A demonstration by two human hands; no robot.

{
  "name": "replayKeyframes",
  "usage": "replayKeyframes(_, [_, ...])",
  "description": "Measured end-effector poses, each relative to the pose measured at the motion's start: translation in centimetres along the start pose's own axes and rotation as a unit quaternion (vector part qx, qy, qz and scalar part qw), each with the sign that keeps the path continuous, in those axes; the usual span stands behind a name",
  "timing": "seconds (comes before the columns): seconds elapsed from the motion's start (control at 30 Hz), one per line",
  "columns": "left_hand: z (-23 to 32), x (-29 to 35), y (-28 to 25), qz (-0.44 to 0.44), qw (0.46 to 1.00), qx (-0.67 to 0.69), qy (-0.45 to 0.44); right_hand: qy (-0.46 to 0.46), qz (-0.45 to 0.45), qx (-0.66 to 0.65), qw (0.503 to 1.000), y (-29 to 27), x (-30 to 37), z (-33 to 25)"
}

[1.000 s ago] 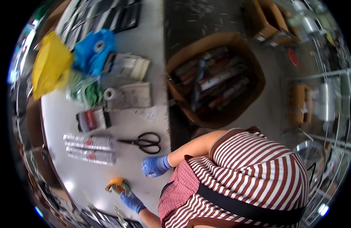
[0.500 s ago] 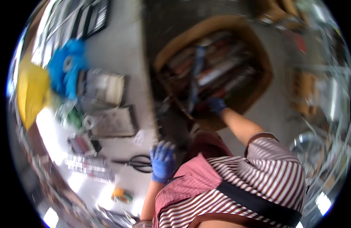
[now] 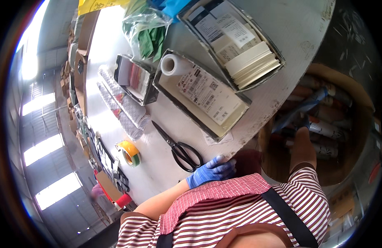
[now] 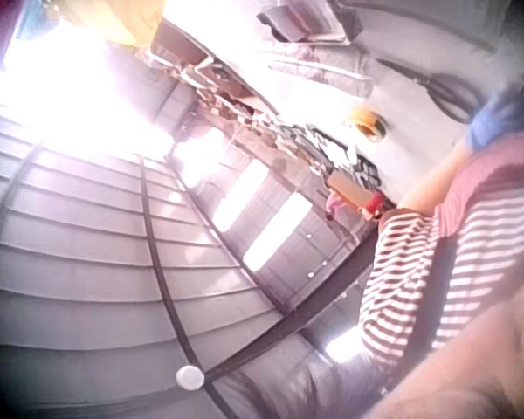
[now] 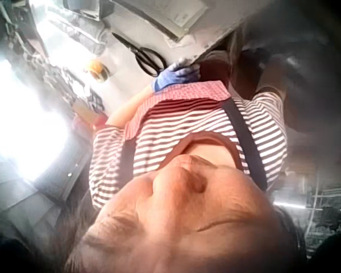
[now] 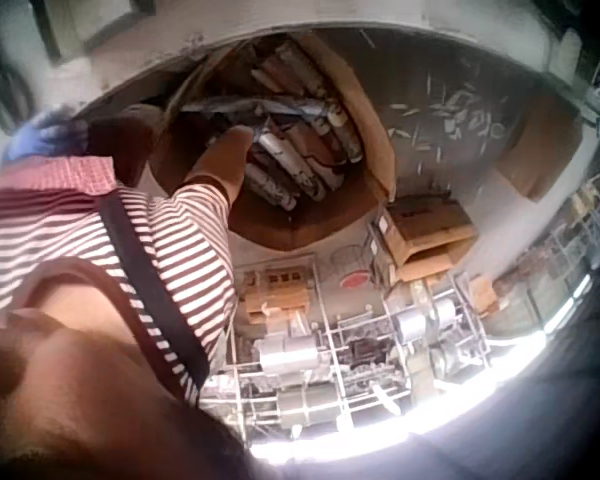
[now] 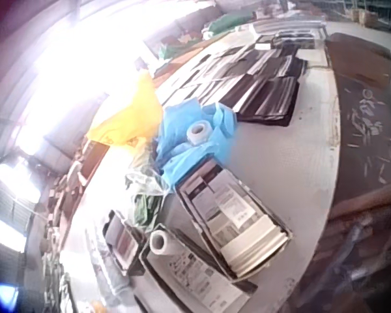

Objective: The person takes long objects wrapped in plastic from a bin, places them inside black plastic mailing bags, and applies shipping labels and tape.

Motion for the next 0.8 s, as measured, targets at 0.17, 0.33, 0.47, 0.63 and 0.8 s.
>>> replayKeyframes(0.17, [-0.3,-0.3,-0.9,0.016,0.997,0.073,-0.01,0.156,0.131,-0.158,0.966,4.5,4.9,3.8])
replayKeyframes(0.33, [-0.7,-0.7,-3.4,0.024,0.989,0.135,-0.047,-0.125,0.346,-0.868,0.332,10.0,17.8,10.1])
replayKeyframes(0.47, [0.1,0.6,-2.0,0.062,0.989,0.114,-0.065,-0.172,0.209,-0.958,-0.097,-0.3,36.2,4.9])
replayKeyframes(0.63, [0.4,-0.4,-3.7,0.057,0.993,0.091,-0.042,-0.231,0.228,-0.94,-0.11,-7.9,49.2,-4.0])
replayKeyframes(0.8, [0.5,0.5,-7.6,0.189,0.959,0.204,-0.061,-0.242,0.327,-0.873,0.27,-14.6,60.5,-10.3])
Point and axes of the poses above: each hand's wrist, its own x-axis away from the middle knuckle, its own y-axis out of the palm, z = x × y, the point moved 7 cm from there along -x, towards the middle knuckle, and after that the axes turned 5 degrees about -z, right-handed, at the moved point
